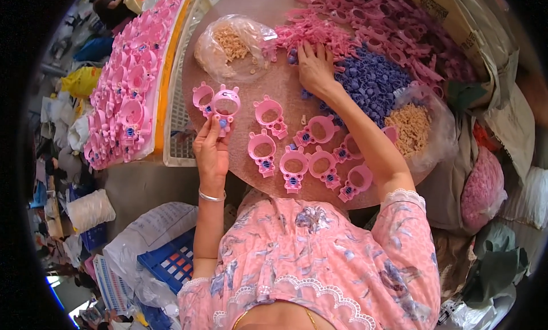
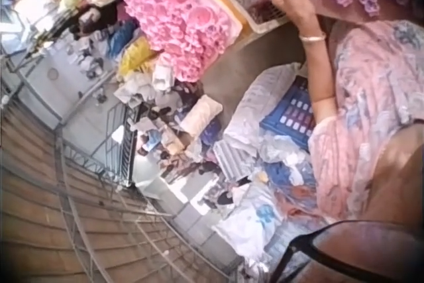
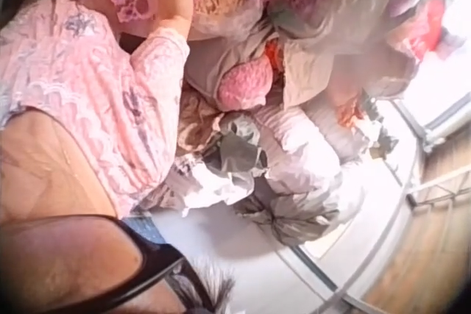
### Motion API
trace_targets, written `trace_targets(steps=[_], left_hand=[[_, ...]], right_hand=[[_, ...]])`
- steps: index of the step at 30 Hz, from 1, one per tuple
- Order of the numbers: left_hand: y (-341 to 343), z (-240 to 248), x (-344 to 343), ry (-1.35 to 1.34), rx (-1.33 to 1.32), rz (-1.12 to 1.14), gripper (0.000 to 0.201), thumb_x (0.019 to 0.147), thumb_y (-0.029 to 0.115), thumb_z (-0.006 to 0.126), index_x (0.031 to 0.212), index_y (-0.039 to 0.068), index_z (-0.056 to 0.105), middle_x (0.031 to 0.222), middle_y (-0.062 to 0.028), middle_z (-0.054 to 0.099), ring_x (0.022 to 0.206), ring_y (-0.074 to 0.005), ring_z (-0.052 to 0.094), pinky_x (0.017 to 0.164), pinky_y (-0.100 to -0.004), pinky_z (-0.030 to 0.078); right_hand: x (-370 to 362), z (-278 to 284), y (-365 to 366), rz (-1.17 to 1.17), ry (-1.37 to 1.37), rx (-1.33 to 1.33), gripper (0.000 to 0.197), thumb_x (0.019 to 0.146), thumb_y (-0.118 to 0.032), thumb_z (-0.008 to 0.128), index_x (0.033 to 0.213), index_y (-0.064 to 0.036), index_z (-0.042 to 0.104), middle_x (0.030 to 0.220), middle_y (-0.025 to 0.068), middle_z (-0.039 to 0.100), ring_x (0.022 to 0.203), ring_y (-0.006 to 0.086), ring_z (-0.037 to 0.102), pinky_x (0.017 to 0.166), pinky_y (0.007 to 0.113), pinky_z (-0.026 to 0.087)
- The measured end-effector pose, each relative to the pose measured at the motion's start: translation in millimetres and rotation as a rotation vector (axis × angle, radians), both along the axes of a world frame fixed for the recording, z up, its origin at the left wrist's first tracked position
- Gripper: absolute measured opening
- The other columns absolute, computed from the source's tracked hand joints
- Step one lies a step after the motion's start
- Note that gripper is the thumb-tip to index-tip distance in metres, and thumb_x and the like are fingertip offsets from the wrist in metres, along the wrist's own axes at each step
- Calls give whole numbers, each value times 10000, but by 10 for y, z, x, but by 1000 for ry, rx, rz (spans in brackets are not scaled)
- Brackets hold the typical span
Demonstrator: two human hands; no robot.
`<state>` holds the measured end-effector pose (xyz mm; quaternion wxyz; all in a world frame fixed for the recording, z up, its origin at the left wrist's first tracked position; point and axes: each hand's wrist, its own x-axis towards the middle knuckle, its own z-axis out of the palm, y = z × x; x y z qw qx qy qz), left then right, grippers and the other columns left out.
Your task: Assembling small pink plastic bear-shaped toy parts by hand at a factory workbench.
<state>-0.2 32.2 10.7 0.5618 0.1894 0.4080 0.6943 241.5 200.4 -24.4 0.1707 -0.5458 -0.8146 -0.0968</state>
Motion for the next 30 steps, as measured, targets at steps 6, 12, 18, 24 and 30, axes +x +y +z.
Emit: trace_targets(steps=[6,12,18,24,30], left_hand=[[-32,-67,-70,-65,-43,2,165,909,62,607,1049,-19,635,929,-76,661,796,-138,622,826,-291,548],[27,-123,-105,-160,-29,-73,160,885,16,622,1041,-17,629,958,-94,659,823,-161,632,818,-280,547],[36,-48,-49,-202,13,-100,164,886,-2,610,1049,-12,622,962,-95,659,824,-163,637,818,-281,548],[88,-74,-45,-208,-6,-80,166,898,10,596,1061,0,627,973,-96,664,850,-177,646,872,-372,543],[151,-146,-29,-118,16,-81,196,901,46,616,1094,15,629,967,-30,649,847,-113,631,791,-283,555]], right_hand=[[-50,184,-350,384,470,-147,505,679,135,486,1154,13,605,1110,195,626,1046,351,593,902,337,478],[52,271,-245,229,425,-147,199,723,5,618,915,-13,665,884,171,639,852,327,624,736,394,490],[-142,185,-301,108,147,-394,161,726,-101,659,869,-29,675,863,169,636,872,348,609,754,419,469],[-148,194,-344,207,198,-13,136,775,-47,620,907,-38,652,896,167,638,858,347,613,740,441,466],[-405,524,-694,345,1449,-1225,205,958,-86,526,1128,18,575,1028,95,639,887,173,659,817,288,563]])
